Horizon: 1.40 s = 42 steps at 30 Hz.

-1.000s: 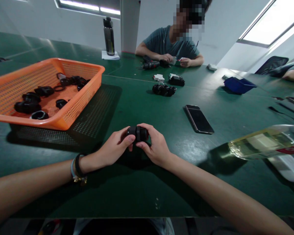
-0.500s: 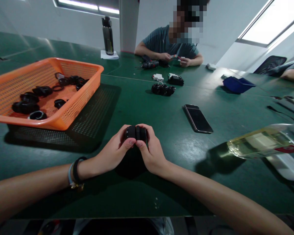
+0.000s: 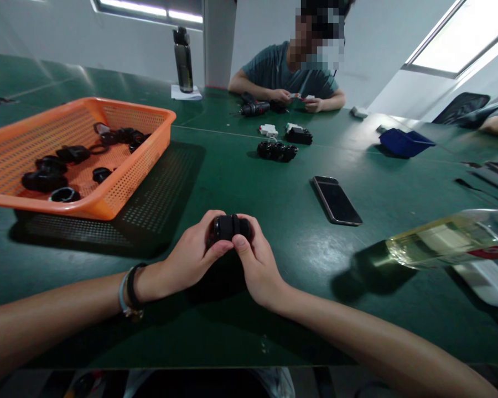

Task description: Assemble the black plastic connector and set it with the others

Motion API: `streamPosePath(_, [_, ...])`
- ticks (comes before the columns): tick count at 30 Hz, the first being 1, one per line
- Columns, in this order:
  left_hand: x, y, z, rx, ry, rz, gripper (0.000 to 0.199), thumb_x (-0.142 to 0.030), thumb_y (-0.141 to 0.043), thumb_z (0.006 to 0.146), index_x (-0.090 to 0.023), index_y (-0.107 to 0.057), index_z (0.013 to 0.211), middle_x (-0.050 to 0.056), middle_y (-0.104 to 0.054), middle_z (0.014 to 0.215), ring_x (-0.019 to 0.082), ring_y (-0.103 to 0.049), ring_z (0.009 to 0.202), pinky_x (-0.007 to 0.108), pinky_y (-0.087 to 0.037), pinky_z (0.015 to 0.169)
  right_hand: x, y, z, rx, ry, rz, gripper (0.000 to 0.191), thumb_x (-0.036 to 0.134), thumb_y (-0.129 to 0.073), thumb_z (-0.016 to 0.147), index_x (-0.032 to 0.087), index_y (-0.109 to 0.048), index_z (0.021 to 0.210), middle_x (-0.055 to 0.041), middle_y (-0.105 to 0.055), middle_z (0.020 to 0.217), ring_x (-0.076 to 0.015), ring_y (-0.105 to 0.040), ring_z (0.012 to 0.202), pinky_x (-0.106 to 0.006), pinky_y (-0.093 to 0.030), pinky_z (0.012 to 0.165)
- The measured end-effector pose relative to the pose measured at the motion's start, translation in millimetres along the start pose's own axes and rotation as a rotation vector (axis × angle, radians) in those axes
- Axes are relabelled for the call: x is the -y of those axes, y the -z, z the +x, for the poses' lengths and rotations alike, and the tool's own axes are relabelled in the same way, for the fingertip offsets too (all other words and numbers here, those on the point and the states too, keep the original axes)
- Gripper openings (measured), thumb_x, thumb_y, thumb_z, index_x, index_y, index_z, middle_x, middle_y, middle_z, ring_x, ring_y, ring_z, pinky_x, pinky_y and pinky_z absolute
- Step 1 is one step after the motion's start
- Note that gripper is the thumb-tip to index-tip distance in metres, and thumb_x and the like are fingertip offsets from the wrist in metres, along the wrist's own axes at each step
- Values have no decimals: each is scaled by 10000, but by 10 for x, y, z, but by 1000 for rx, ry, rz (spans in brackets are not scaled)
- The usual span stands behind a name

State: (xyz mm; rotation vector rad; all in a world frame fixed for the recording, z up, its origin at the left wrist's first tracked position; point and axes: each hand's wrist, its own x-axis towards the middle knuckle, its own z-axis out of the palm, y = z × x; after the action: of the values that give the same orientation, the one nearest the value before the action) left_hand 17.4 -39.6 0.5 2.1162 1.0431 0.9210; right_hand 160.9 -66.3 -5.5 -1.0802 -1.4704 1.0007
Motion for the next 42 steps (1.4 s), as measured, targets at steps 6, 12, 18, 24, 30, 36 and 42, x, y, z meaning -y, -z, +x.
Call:
streamPosePath(6, [31,19,34,29,-24,101,584,-675,-281,799,-157,-429,1024,31,-549,839,162,-552,698,272,-451,633,7,-26,-20,8,-131,123,315,489,-412,843,212,-460,984,-40,-566,928,-166,-544,876,-320,-451,772])
streamPosePath(12, [59,33,112,48,-49,155,521,-628,-293,824,-152,-463,952,32,-493,837,164,-503,712,297,-441,660,-63,-9,23,31,-154,121,330,503,-396,853,205,-465,977,-31,-560,906,-148,-542,827,-282,-446,710])
streamPosePath(18, [52,45,151,15,-33,166,476,-588,-298,834,-152,-490,814,55,-452,880,193,-461,830,343,-432,763,-117,169,179,146,87,-194,426,551,-362,846,196,-442,1069,-54,-581,929,-178,-563,799,-333,-458,707])
streamPosePath(24, [57,53,121,100,75,22,460,-597,-340,809,-161,-475,869,5,-501,755,171,-502,707,290,-417,639,-153,276,254,248,343,-362,430,532,-395,842,215,-413,1133,-96,-561,1092,-221,-559,969,-401,-468,827])
streamPosePath(30, [71,23,86,153,13,-78,480,-600,-333,823,-157,-459,960,12,-523,800,158,-511,701,261,-407,620,-187,274,250,190,452,-399,415,531,-388,846,219,-432,1116,-97,-583,1036,-218,-573,923,-398,-482,812])
streamPosePath(36, [19,-10,55,88,-4,-151,548,-641,-300,820,-154,-446,1026,40,-536,896,168,-524,784,270,-433,702,-141,217,209,121,432,-366,419,559,-362,844,223,-428,1085,-84,-579,977,-215,-566,890,-400,-478,795])
streamPosePath(42, [4,-31,29,-3,-11,-195,537,-628,-310,825,-148,-441,1029,49,-541,918,169,-529,821,264,-440,750,-99,103,143,27,363,-261,393,544,-363,853,214,-418,1060,-73,-563,975,-189,-557,884,-361,-479,785])
